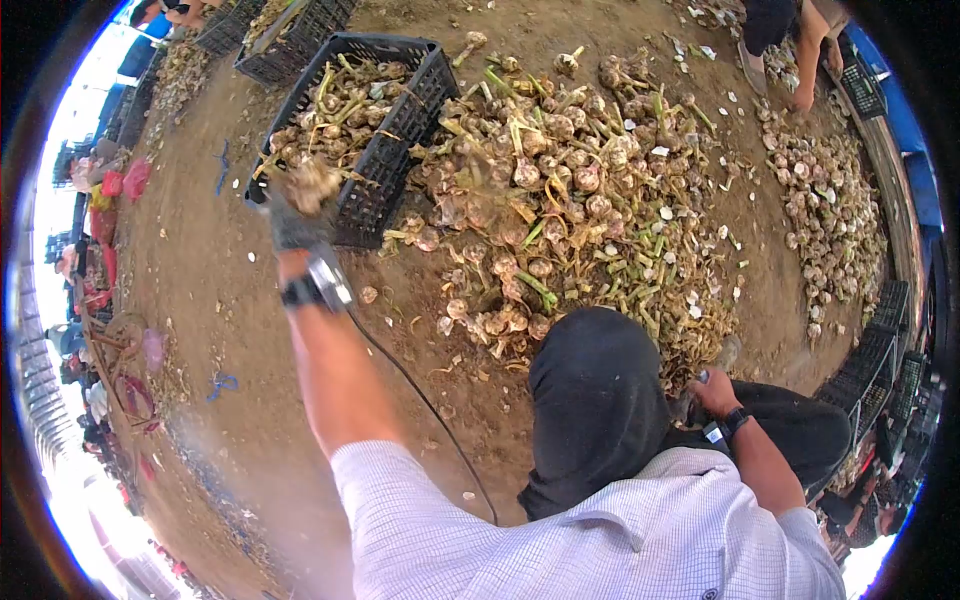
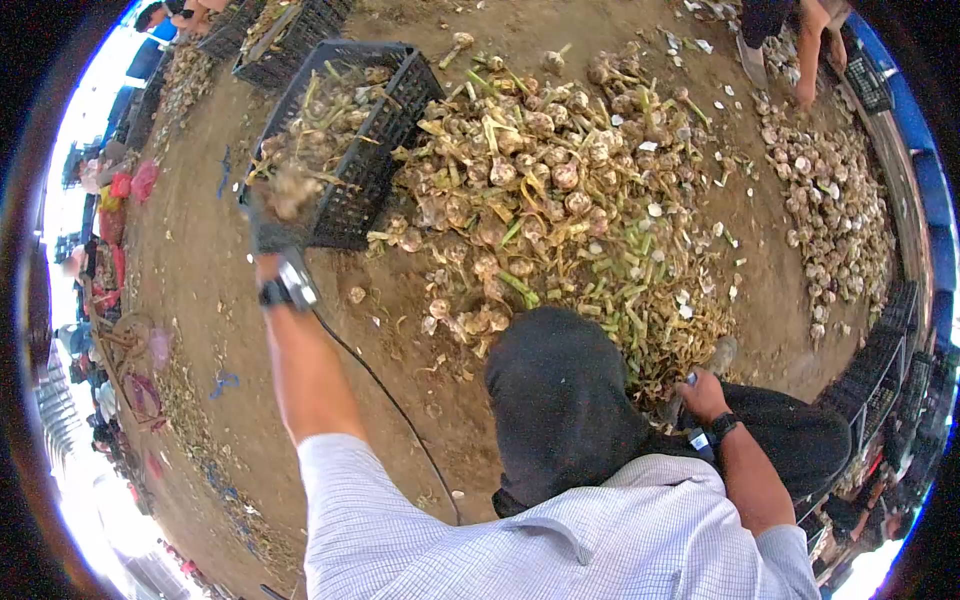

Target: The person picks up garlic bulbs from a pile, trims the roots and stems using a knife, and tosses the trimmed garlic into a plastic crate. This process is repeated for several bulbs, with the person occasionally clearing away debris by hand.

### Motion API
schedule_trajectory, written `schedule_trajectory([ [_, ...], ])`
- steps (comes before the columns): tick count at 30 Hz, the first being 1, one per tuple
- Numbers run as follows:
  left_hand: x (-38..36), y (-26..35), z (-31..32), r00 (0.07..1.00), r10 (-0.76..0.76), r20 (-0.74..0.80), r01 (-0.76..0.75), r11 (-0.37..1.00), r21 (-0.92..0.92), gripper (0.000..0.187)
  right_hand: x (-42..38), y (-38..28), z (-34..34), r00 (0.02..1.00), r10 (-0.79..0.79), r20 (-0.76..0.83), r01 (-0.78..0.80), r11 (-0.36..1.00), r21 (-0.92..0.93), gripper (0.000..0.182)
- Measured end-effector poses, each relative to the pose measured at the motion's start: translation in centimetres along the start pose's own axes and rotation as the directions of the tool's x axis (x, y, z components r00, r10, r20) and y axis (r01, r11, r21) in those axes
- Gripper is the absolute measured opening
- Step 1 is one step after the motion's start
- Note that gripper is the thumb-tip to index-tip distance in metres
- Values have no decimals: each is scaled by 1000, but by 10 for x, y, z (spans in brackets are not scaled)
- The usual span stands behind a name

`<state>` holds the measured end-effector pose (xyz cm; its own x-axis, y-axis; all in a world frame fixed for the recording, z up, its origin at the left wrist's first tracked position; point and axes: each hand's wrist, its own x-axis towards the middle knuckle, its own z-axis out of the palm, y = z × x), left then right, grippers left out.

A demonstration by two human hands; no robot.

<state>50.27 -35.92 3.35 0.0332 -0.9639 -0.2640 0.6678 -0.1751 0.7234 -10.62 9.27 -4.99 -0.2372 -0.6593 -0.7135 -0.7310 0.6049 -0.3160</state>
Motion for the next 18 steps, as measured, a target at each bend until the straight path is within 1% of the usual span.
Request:
schedule_trajectory([
  [1, -16, 19, 39, 990, -77, -120, 92, 987, 128, 63, -1, 2, 2, 1000, 5, -5, -5, 1000, 4, 38],
  [2, -14, 24, 56, 973, 12, -229, 59, 951, 303, 69, 0, 3, 3, 1000, 7, -12, -7, 1000, 9, 38],
  [3, -10, 25, 65, 941, 120, -315, 45, 881, 471, 74, 3, 4, 4, 1000, 7, -20, -7, 1000, 15, 38],
  [4, -4, 16, 51, 855, 309, -418, 109, 680, 725, 72, 4, 6, 4, 999, -9, -34, 10, 1000, 26, 39],
  [5, 0, -4, 28, 745, 509, -432, 229, 413, 881, 70, 2, 8, 6, 999, -21, -48, 22, 999, 37, 39],
  [6, -12, -24, 24, 743, 606, -283, 120, 295, 948, 66, -1, 12, 8, 998, -28, -61, 31, 998, 48, 39],
  [7, -24, -45, 18, 719, 684, -125, 23, 156, 987, 63, -5, 7, 5, 999, 3, -52, 0, 998, 63, 39],
  [8, -62, -81, 27, 719, 684, 119, -337, 195, 921, 58, -11, -6, -2, 999, 35, -40, -32, 997, 75, 39],
  [9, -85, -120, 10, 709, 684, 172, -250, 16, 968, 59, -16, -11, -5, 997, 68, -27, -65, 994, 85, 39],
  [10, -124, -151, 16, 888, 450, 96, 23, -252, 967, 67, -4, 26, 10, 999, 19, -33, -19, 1000, -2, 38],
  [11, -143, -192, -22, 923, 280, 263, -186, -273, 944, 73, -7, 26, 9, 999, 40, -16, -40, 999, 14, 38],
  [12, -172, -205, -3, 965, 6, 262, -256, -195, 947, 82, -8, 23, 5, 998, 59, -1, -59, 998, 28, 38],
  [13, -191, -242, -26, 941, -97, 325, -332, -455, 827, 80, -10, 19, 3, 997, 75, 14, -76, 996, 42, 38],
  [14, -199, -261, -38, 951, -161, 264, -308, -556, 772, 77, -8, 27, 8, 998, 44, -39, -44, 999, 18, 33],
  [15, -206, -280, -50, 954, -223, 201, -300, -648, 700, 74, -8, 27, 8, 998, 55, -19, -55, 998, 6, 34],
  [16, -205, -284, -48, 971, -236, 47, -190, -630, 753, 69, -6, 24, 6, 998, 64, 0, -64, 998, -6, 34],
  [17, -201, -287, -46, 962, -252, -104, -76, -614, 786, 64, -4, 20, 4, 997, 74, 17, -74, 997, -16, 34],
  [18, -190, -276, -44, 949, -269, -164, -8, -543, 840, 58, -2, 19, 3, 998, 55, 17, -54, 998, -32, 36],
])
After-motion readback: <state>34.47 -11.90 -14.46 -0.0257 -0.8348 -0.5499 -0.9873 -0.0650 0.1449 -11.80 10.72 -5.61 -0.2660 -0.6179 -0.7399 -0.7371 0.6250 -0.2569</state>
